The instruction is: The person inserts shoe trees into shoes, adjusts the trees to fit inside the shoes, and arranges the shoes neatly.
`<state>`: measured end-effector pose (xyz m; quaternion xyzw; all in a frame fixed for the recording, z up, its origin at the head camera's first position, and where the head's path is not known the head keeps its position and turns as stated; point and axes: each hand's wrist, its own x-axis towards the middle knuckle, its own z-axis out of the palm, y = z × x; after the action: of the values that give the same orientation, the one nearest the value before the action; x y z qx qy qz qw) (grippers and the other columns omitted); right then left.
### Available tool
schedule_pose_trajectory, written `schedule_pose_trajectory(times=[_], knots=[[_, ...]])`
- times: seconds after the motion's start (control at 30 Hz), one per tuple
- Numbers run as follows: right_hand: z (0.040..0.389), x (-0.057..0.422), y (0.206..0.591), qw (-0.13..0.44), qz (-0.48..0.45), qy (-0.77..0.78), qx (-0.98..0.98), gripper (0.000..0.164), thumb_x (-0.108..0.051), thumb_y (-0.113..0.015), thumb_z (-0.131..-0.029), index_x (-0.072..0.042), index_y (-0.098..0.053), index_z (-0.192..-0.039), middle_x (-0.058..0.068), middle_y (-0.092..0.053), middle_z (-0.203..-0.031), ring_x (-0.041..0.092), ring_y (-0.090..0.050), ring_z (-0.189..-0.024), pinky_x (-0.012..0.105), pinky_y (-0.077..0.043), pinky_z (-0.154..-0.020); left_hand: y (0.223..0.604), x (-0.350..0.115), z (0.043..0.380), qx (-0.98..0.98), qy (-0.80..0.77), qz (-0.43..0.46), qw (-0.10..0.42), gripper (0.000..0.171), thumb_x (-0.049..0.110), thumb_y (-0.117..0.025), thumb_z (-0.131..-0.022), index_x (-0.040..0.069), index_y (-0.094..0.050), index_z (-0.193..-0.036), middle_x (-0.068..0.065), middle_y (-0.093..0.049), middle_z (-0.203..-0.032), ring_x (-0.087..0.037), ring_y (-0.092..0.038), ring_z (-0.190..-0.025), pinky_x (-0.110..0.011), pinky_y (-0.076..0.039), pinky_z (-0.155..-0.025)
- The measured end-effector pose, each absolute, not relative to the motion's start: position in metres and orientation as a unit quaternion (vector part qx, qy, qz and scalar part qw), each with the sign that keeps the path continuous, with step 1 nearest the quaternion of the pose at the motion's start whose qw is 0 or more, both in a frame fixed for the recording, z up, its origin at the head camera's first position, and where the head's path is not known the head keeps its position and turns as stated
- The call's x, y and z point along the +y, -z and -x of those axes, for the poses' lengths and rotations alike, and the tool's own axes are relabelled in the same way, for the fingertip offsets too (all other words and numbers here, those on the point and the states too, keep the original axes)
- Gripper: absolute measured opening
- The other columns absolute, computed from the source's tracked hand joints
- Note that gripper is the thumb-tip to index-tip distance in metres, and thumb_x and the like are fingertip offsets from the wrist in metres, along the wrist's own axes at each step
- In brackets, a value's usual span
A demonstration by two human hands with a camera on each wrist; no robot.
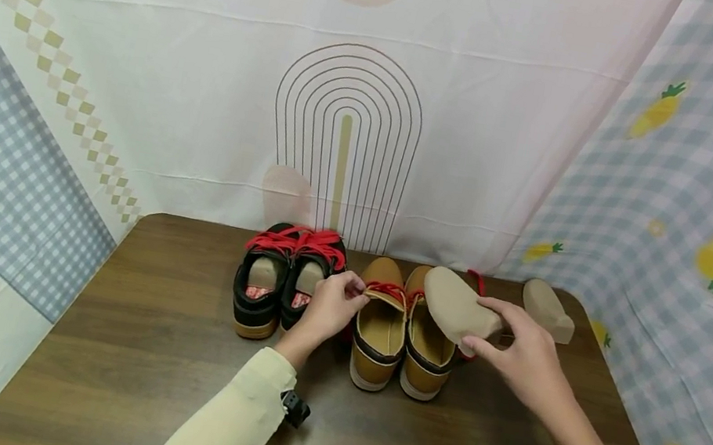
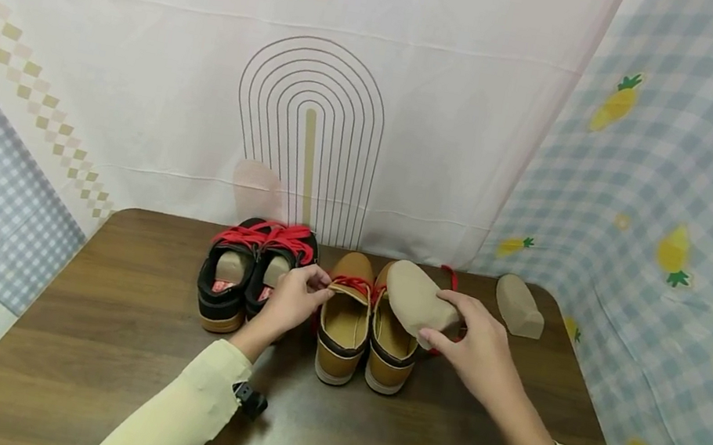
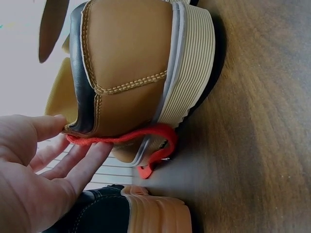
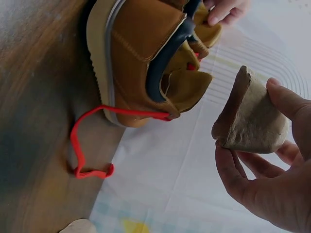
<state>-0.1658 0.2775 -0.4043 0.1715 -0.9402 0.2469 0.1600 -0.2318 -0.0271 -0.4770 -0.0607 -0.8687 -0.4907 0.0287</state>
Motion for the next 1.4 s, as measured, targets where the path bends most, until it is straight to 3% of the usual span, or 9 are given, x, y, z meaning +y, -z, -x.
schedule_pose_trajectory(times=[0.23,0.47,0.83,1.13,1.4], knots=[[0.159,0.270,0.399,0.133,-0.178,-0.255,-0.941,0.061,-0.034,-0.089,-0.081,-0.016,-0.066,-0.135,0.011,-0.069,-0.131,0.023,-0.067,-0.101,0.038,-0.052,-0.075,0.477,-0.027,0.231,-0.867,0.494,0.060,0.023,0.007,0.014,-0.076,-0.094,0.010,-0.070,-0.097,-0.005,-0.070,-0.091,-0.016,-0.063,-0.081,-0.030,-0.053,-0.069],[0.153,0.262,0.398,0.098,-0.186,-0.270,-0.940,0.060,-0.033,-0.089,-0.081,-0.017,-0.066,-0.135,0.008,-0.070,-0.124,0.014,-0.063,-0.088,0.030,-0.054,-0.072,0.480,-0.027,0.231,-0.868,0.492,0.060,0.025,0.007,0.013,-0.076,-0.094,0.010,-0.071,-0.097,-0.006,-0.070,-0.091,-0.015,-0.061,-0.080,-0.030,-0.052,-0.068],[0.144,0.250,0.404,0.094,-0.211,-0.268,-0.935,0.061,-0.031,-0.091,-0.078,-0.018,-0.066,-0.132,0.003,-0.071,-0.127,0.014,-0.068,-0.097,0.034,-0.058,-0.074,0.478,-0.026,0.231,-0.866,0.495,0.067,0.030,0.007,0.013,-0.076,-0.094,0.009,-0.071,-0.097,-0.006,-0.070,-0.090,-0.015,-0.060,-0.078,-0.029,-0.051,-0.067],[0.137,0.239,0.407,0.063,-0.211,-0.281,-0.934,0.062,-0.033,-0.091,-0.077,-0.018,-0.066,-0.132,-0.001,-0.071,-0.121,0.007,-0.062,-0.085,0.028,-0.054,-0.070,0.477,-0.027,0.230,-0.864,0.498,0.069,0.032,0.007,0.013,-0.076,-0.094,0.009,-0.071,-0.096,-0.005,-0.070,-0.089,-0.014,-0.060,-0.078,-0.028,-0.051,-0.066],[0.133,0.229,0.412,0.072,-0.224,-0.278,-0.931,0.061,-0.031,-0.091,-0.077,-0.019,-0.067,-0.132,-0.003,-0.071,-0.127,0.014,-0.069,-0.105,0.034,-0.057,-0.081,0.476,-0.027,0.232,-0.866,0.494,0.070,0.037,0.006,0.012,-0.076,-0.094,0.009,-0.071,-0.096,-0.006,-0.071,-0.090,-0.014,-0.061,-0.078,-0.029,-0.052,-0.068]])
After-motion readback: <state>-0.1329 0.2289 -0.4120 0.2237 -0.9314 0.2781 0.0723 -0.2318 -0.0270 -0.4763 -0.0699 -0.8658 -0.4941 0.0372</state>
